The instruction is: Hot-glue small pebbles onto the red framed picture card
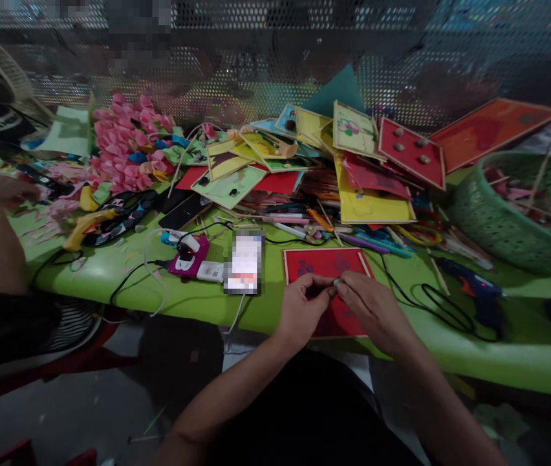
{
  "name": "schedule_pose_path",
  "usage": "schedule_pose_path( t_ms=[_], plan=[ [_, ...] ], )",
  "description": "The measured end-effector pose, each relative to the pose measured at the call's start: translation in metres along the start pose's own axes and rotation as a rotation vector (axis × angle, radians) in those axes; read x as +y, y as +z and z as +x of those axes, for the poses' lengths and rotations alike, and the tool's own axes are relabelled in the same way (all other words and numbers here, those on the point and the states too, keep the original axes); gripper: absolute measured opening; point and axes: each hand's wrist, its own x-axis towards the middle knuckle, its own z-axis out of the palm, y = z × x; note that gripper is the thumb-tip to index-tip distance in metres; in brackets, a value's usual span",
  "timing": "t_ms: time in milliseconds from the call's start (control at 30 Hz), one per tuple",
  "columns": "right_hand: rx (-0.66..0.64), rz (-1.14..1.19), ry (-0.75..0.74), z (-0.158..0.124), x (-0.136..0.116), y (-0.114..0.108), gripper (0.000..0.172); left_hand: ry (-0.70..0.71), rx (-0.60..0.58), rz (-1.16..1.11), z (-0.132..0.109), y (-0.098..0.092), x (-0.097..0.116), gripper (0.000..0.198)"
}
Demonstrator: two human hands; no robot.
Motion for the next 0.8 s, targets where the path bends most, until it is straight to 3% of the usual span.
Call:
schedule_pose_path(
  t_ms=[233, 800],
  plan=[
    [0.015, 0.083, 0.033, 0.001, -0.0012, 0.0021, 0.031, 0.111, 0.01, 0.113, -0.0036, 0.0026, 0.0019, 0.009],
    [-0.027, 0.268, 0.116, -0.0052, 0.0042, 0.0026, 0.035, 0.074, -0.005, 0.064, -0.0017, 0.0043, 0.0044, 0.008]
  ],
)
